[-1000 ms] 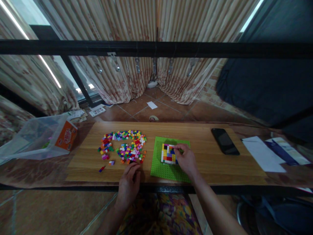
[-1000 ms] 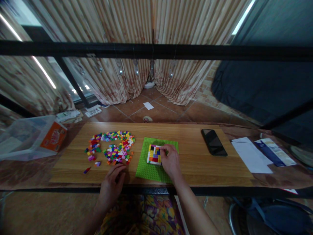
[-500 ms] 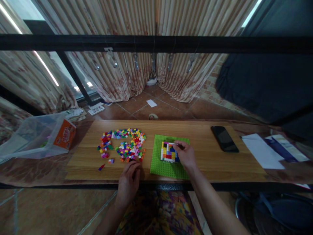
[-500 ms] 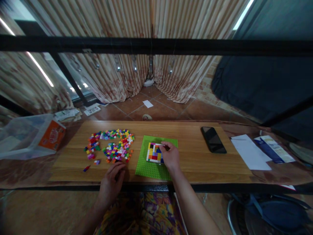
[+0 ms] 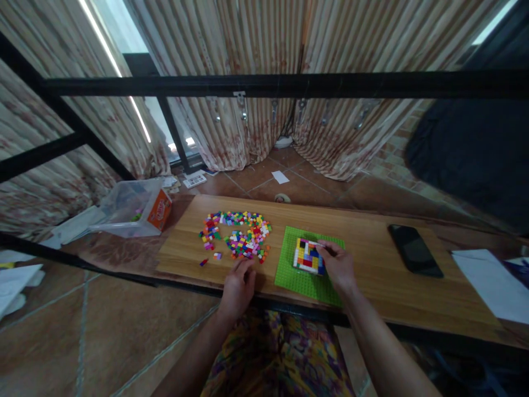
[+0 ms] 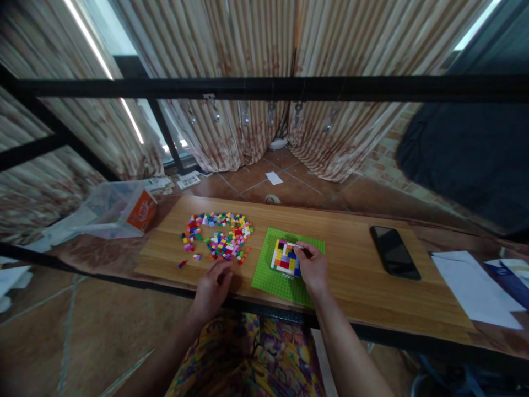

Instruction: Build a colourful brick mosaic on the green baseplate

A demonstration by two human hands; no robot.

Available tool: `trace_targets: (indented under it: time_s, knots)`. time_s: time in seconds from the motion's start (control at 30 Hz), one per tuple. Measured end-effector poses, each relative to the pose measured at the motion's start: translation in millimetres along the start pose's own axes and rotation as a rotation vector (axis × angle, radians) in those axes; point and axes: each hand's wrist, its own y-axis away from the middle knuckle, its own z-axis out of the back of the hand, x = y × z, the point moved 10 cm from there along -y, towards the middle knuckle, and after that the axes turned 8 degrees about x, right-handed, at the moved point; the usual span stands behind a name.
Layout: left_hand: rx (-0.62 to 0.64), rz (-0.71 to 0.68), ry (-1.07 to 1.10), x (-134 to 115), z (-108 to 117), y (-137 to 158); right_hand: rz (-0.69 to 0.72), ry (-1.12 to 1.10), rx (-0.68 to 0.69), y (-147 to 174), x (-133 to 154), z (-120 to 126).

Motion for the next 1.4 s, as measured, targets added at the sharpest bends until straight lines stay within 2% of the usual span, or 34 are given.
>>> trace_targets:
  time_s: [0.17, 0.3, 0.4, 0.63, 0.87, 0.97, 1.07, 1.17, 1.23, 1.33, 1.4]
  knots:
    - [-0.054, 0.040, -0.059, 8, 16, -10, 0.109, 0.009, -0.085, 12, 11, 21]
    - [-0.068, 0.090, -0.155, 18, 24, -13, 0.173, 0.150, -0.206, 29, 17, 53]
    - [-0.052, 0.107, -0.218, 21, 21, -14, 0.185, 0.300, -0.223, 38, 14, 67]
    - [-0.014, 0.055, -0.319, 19, 13, -19, 0.259, 0.482, -0.157, 45, 8, 65]
    - [0.005, -0.049, -0.420, 23, 9, -23, 0.301, 0.486, -0.145, 47, 15, 57]
    - [0.009, -0.076, -0.387, 26, 9, -27, 0.307, 0.486, -0.148, 47, 15, 55]
    - [-0.057, -0.027, -0.246, 28, 19, -31, 0.307, 0.481, -0.144, 46, 15, 57]
    - [-0.115, 0.189, 0.073, 38, 28, -30, 0.290, 0.434, -0.149, 48, 18, 58]
    - [-0.072, 0.352, 0.402, 40, 18, -24, 0.274, 0.399, -0.142, 54, 28, 52]
    - [0.018, 0.464, 0.821, 20, -3, -15, 0.282, 0.316, -0.037, 72, 52, 19]
    - [0.086, 0.483, 0.933, 2, -11, -10, 0.300, 0.210, 0.089, 88, 70, -14]
